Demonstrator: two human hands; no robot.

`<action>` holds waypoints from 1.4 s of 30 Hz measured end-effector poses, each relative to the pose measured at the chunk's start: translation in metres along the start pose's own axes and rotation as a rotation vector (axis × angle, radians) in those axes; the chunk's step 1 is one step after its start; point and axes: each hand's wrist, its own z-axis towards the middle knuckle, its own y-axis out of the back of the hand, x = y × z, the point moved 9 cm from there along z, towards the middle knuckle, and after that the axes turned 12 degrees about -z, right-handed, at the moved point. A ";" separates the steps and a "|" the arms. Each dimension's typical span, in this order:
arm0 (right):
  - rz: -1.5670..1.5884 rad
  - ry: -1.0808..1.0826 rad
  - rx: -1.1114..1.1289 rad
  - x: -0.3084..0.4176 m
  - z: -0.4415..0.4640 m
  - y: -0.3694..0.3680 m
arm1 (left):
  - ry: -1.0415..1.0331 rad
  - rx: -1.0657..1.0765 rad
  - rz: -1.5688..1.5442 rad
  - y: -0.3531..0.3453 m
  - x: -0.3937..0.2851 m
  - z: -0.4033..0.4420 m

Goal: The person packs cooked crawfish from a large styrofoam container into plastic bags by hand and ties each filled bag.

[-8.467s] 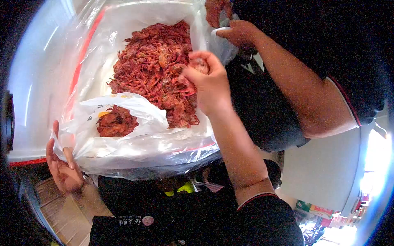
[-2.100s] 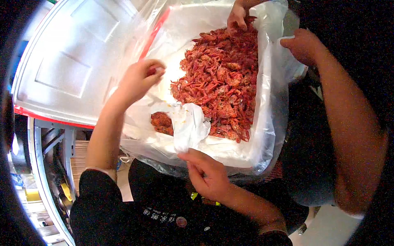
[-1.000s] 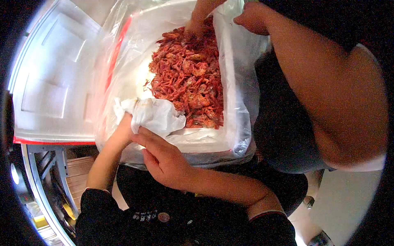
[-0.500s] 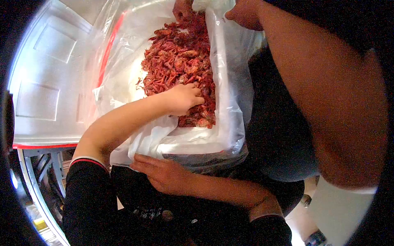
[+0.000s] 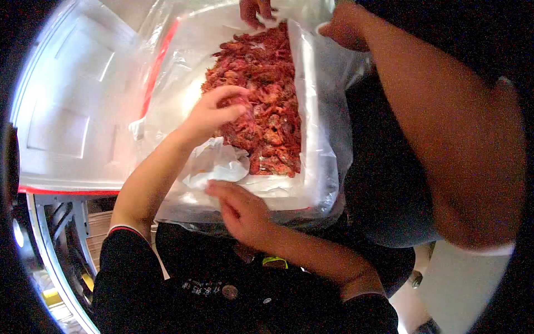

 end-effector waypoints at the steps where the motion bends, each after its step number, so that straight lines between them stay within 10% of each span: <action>1: -0.071 0.007 -0.077 0.001 0.005 0.007 | 0.066 -0.046 -0.300 0.014 -0.006 -0.012; 3: 0.306 -0.729 0.125 -0.044 -0.012 -0.007 | 0.031 -0.181 -0.570 0.050 -0.027 -0.044; 7: 0.808 -0.563 -0.415 -0.055 0.014 0.023 | 0.056 -0.204 -0.775 0.072 -0.053 -0.122; 14: 0.814 -0.455 -0.368 -0.024 0.032 0.029 | 0.167 -0.508 -0.731 0.055 0.040 -0.118; 16: 0.763 -0.451 -0.364 -0.024 0.031 0.031 | -0.471 -0.628 0.396 0.071 -0.023 -0.126; 17: 0.761 -0.460 -0.367 -0.025 0.030 0.032 | -0.468 -0.632 0.391 0.073 -0.019 -0.128; 22: 0.664 -0.421 -0.189 -0.009 0.029 0.024 | 0.058 -0.458 0.525 0.078 0.016 -0.107; 27: 0.644 -0.342 -0.125 -0.006 0.025 0.026 | 0.047 -0.393 0.799 0.098 0.019 -0.109; 33: 0.638 -0.353 -0.264 -0.033 0.031 0.050 | 0.729 0.114 1.216 0.082 -0.027 -0.134; 38: 0.318 -0.240 -0.128 -0.043 0.019 0.021 | 0.159 0.065 0.841 0.030 -0.107 -0.081; 42: 0.102 -0.192 0.006 -0.031 0.017 0.012 | -0.221 0.021 0.912 -0.011 -0.010 0.060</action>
